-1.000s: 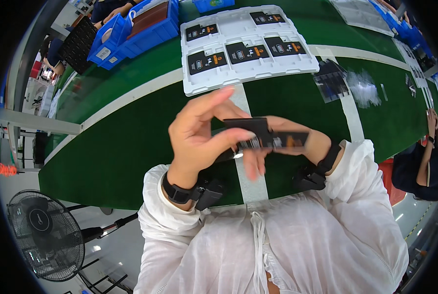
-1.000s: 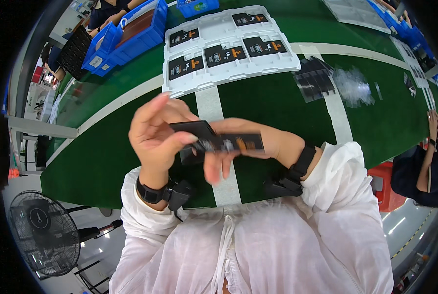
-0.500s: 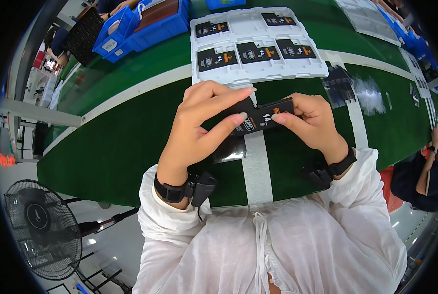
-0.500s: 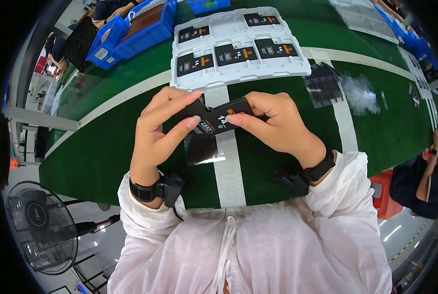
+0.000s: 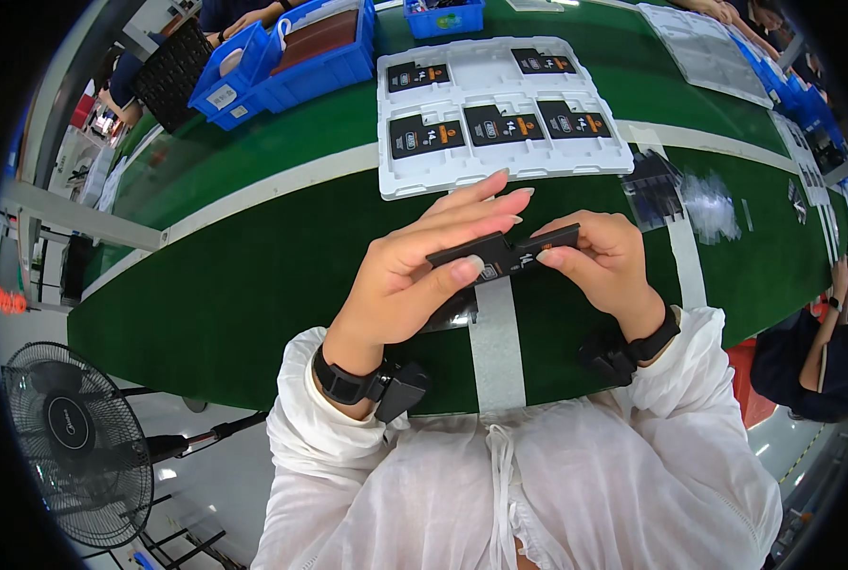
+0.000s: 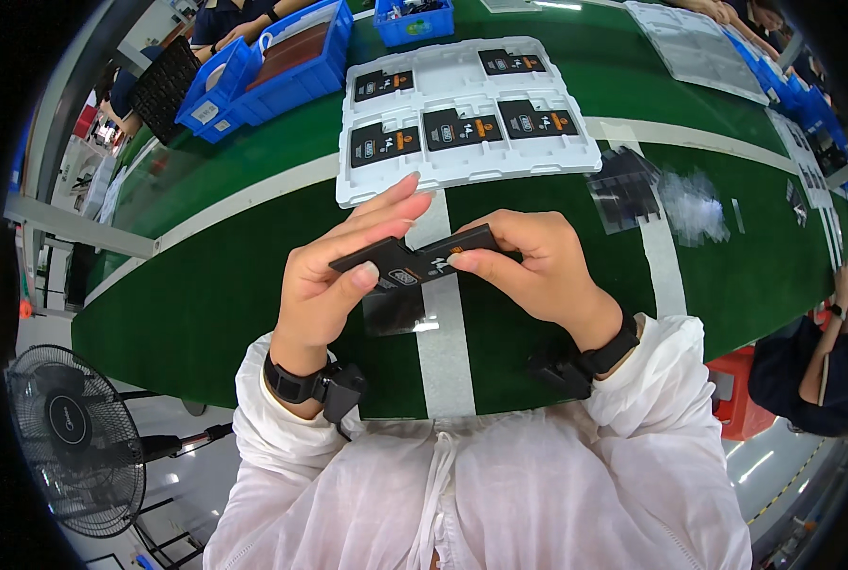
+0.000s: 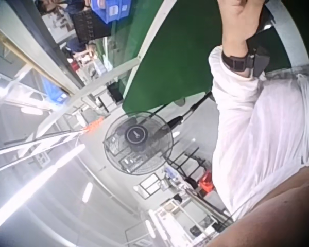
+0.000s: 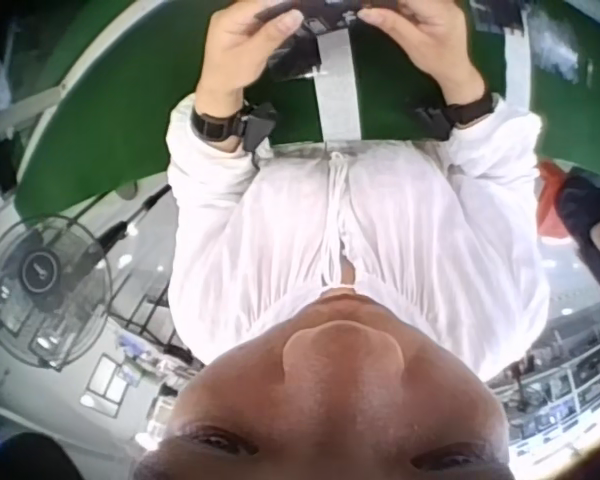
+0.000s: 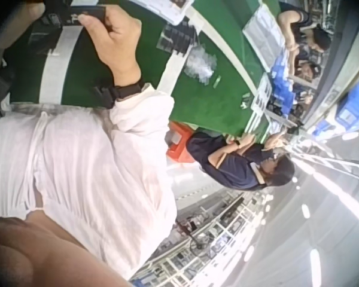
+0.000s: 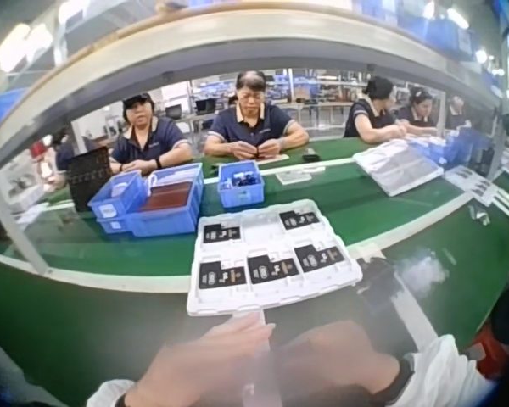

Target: Manually assembling small battery-like electronics components on an assembly line.

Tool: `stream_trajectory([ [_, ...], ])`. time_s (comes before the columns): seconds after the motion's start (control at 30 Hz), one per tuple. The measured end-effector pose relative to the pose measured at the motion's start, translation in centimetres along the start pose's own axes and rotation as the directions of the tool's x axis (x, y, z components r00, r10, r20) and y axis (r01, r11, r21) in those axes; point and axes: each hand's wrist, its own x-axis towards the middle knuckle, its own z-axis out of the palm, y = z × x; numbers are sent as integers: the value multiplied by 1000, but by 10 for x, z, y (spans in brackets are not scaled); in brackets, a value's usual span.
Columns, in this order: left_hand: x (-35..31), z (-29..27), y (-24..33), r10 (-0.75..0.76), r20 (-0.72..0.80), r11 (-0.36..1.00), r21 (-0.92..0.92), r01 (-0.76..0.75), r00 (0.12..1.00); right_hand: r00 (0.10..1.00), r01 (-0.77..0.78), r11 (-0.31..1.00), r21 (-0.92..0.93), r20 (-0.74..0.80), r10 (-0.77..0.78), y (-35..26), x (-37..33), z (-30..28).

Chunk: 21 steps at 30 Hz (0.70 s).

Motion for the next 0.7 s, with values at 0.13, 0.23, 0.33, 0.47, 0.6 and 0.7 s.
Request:
stream_trajectory([
  [0.13,1,-11,-2,75,138,992,86,-87,988,1000,-27,997,73,8,26,1,-2,0],
  [0.23,1,-2,0,39,9,953,-300,-34,999,993,-73,990,123,100,61,0,-3,1],
  [0.33,-1,-4,-13,91,75,891,-452,-48,993,985,-113,958,263,153,74,0,-4,6],
  [0.47,-3,1,-18,102,170,813,-582,16,980,970,-145,946,291,228,79,5,-6,5],
  [0.6,-3,8,-19,102,175,798,-603,25,979,969,-175,916,360,229,95,6,-7,8],
  [0.7,-4,13,-16,3,69,807,-589,39,998,967,-178,914,364,238,93,6,-6,7],
])
